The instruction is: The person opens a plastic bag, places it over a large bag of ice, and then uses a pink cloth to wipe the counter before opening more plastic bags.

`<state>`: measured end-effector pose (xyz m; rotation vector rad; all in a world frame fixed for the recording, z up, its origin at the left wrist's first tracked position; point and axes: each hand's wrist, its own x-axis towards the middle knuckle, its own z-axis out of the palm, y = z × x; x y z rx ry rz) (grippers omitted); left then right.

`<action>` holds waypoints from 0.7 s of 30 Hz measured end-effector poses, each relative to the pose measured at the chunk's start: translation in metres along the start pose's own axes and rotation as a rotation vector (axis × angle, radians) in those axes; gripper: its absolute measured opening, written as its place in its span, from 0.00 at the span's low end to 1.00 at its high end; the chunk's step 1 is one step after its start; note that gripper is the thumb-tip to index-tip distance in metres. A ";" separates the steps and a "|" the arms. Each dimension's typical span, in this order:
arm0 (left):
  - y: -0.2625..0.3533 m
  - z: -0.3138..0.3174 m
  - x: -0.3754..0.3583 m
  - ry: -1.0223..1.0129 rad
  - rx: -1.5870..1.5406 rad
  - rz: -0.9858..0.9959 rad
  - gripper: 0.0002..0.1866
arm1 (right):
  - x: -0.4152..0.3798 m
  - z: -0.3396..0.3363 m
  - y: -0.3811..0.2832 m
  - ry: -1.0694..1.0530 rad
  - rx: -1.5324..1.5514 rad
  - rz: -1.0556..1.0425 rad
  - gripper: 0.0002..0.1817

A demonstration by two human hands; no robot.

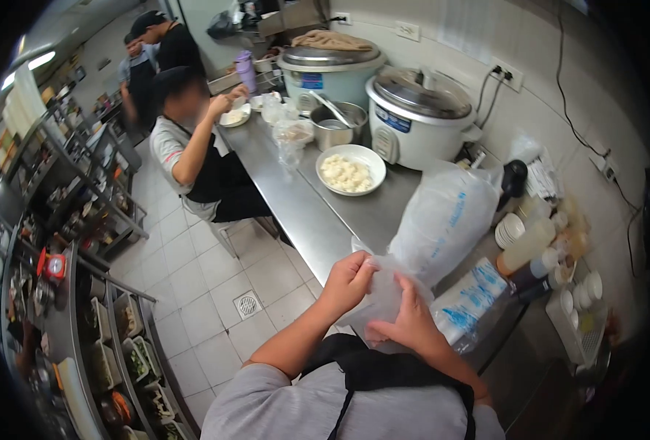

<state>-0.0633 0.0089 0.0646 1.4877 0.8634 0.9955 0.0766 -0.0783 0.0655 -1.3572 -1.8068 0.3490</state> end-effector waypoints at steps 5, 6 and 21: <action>-0.011 -0.037 0.008 0.060 -0.119 -0.124 0.11 | -0.010 0.011 0.037 -0.313 -0.014 0.209 0.26; -0.014 -0.043 0.008 0.086 -0.188 -0.139 0.10 | -0.009 0.010 0.039 -0.310 -0.032 0.108 0.23; 0.045 -0.004 -0.004 -0.877 0.358 0.453 0.30 | 0.014 -0.025 0.013 -0.358 0.043 -0.225 0.12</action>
